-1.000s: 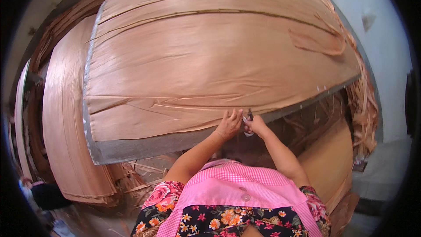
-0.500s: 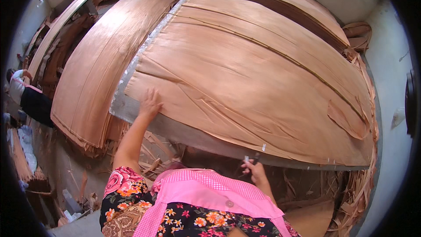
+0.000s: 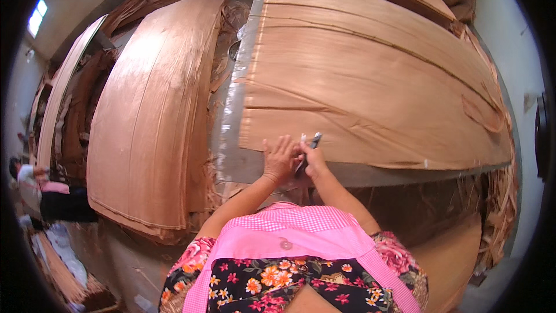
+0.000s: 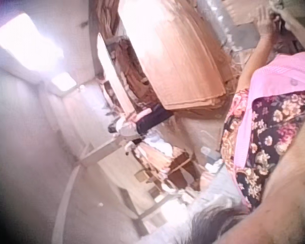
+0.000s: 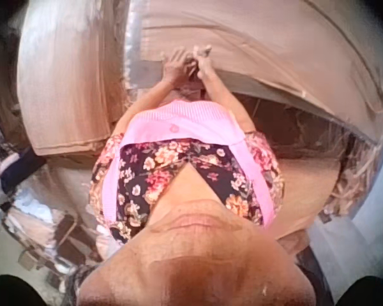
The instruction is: The person prepares wood veneer sheets by marking them with a pen, wiping the surface with a cloth, and applying small strips of tape to secure or mark specific areas.
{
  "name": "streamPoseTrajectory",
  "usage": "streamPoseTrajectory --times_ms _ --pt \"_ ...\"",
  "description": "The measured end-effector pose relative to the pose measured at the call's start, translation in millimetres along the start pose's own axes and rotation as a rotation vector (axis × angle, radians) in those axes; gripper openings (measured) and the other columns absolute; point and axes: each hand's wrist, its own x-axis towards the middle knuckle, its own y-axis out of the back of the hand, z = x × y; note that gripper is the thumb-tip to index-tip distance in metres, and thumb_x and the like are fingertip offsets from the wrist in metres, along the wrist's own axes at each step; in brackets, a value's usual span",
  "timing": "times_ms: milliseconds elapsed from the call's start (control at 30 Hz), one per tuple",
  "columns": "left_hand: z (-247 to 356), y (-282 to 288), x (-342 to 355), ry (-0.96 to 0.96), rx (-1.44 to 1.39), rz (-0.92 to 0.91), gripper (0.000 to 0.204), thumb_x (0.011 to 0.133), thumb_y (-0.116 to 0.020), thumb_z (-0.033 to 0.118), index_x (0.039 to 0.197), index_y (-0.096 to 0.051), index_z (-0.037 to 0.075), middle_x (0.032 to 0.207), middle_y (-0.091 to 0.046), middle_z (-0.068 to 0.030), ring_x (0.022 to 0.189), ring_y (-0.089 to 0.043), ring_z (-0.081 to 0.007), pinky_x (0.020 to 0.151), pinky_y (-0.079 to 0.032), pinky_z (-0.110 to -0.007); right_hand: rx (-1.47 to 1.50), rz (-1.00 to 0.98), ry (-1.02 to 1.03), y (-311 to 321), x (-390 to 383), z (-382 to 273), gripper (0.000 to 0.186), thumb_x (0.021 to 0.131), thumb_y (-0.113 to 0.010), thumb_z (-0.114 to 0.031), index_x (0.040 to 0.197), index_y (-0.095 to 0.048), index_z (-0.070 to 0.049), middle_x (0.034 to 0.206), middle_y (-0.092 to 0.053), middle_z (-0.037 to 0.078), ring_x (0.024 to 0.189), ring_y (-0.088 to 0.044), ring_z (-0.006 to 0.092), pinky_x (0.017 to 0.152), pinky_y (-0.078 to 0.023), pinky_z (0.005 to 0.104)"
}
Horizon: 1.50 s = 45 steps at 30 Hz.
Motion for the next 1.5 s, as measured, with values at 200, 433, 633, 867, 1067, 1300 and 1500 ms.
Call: streamPoseTrajectory --times_ms 200,433,633,867,1067,1300,1500 --pt "-149.8 112.0 -97.0 -0.208 -0.224 -0.163 0.034 0.075 -0.058 0.014 0.108 -0.054 0.008 0.120 -0.049 -0.0093 0.114 -0.043 -0.0260 0.097 -0.027 -0.046 -0.209 0.186 0.044 -0.4 9.6 4.0 0.016 0.082 -0.055 -0.017 0.090 -0.055 -0.003 0.075 -0.062 0.009 0.039 -0.046 0.0103 0.036 -0.042 0.0231" --pt "-269.5 107.9 -145.8 0.254 -0.445 -0.178 0.029 0.074 -0.058 0.008 0.103 -0.057 0.006 0.116 -0.051 -0.0119 0.112 -0.044 -0.0286 0.094 -0.033 -0.045 -0.305 0.258 0.093 -19.7 -5.6 0.9 0.023 0.080 -0.056 -0.020 0.090 -0.056 0.001 0.076 -0.062 0.010 0.041 -0.046 0.0093 0.039 -0.042 0.0222" --pt "-338.9 142.2 -83.2 -0.219 -0.232 -0.376 0.030 0.073 -0.058 0.007 0.103 -0.057 0.008 0.120 -0.049 -0.0123 0.112 -0.044 -0.0291 0.095 -0.033 -0.041 -0.345 0.363 0.157 -34.9 -13.4 5.9 0.023 0.081 -0.058 -0.021 0.088 -0.055 0.000 0.074 -0.061 0.008 0.038 -0.043 0.0064 0.037 -0.041 0.0205" --pt "-485.2 131.8 -35.1 0.014 -0.370 -0.478 0.026 0.078 -0.056 0.005 0.104 -0.058 0.005 0.118 -0.051 -0.0148 0.103 -0.051 -0.0311 0.087 -0.042 -0.036 -0.286 0.530 0.285 -42.1 -12.1 21.9 0.022 0.081 -0.058 -0.022 0.085 -0.056 -0.001 0.069 -0.060 0.008 0.040 -0.047 0.0077 0.039 -0.043 0.0210" --pt "-473.3 122.5 91.6 -0.161 -0.504 -0.477 0.033 0.074 -0.058 0.003 0.107 -0.055 0.005 0.118 -0.050 -0.0159 0.105 -0.050 -0.0320 0.089 -0.040 -0.037 -0.208 0.678 0.337 -67.3 -19.6 24.6 0.016 0.083 -0.055 -0.017 0.087 -0.055 -0.002 0.069 -0.059 0.007 0.043 -0.048 0.0092 0.043 -0.044 0.0241" --pt "-382.8 35.0 319.8 -0.684 -0.463 -0.272 0.041 0.074 -0.060 0.014 0.113 -0.049 0.005 0.123 -0.046 -0.0146 0.114 -0.041 -0.0330 0.094 -0.035 -0.038 -0.080 0.596 0.295 -164.3 -0.3 25.3 0.019 0.084 -0.054 -0.016 0.096 -0.051 -0.002 0.067 -0.052 0.002 0.046 -0.043 0.0064 0.047 -0.044 0.0241" --pt "-292.6 -51.3 402.5 -0.886 -0.283 -0.339 0.059 0.079 -0.053 0.037 0.125 -0.038 0.004 0.132 -0.035 -0.0148 0.125 -0.028 -0.0306 0.102 -0.022 -0.043 -0.157 0.574 0.371 -258.3 130.1 -31.7 0.014 0.084 -0.055 -0.015 0.083 -0.054 -0.001 0.063 -0.053 0.003 0.047 -0.047 0.0083 0.044 -0.041 0.0230"
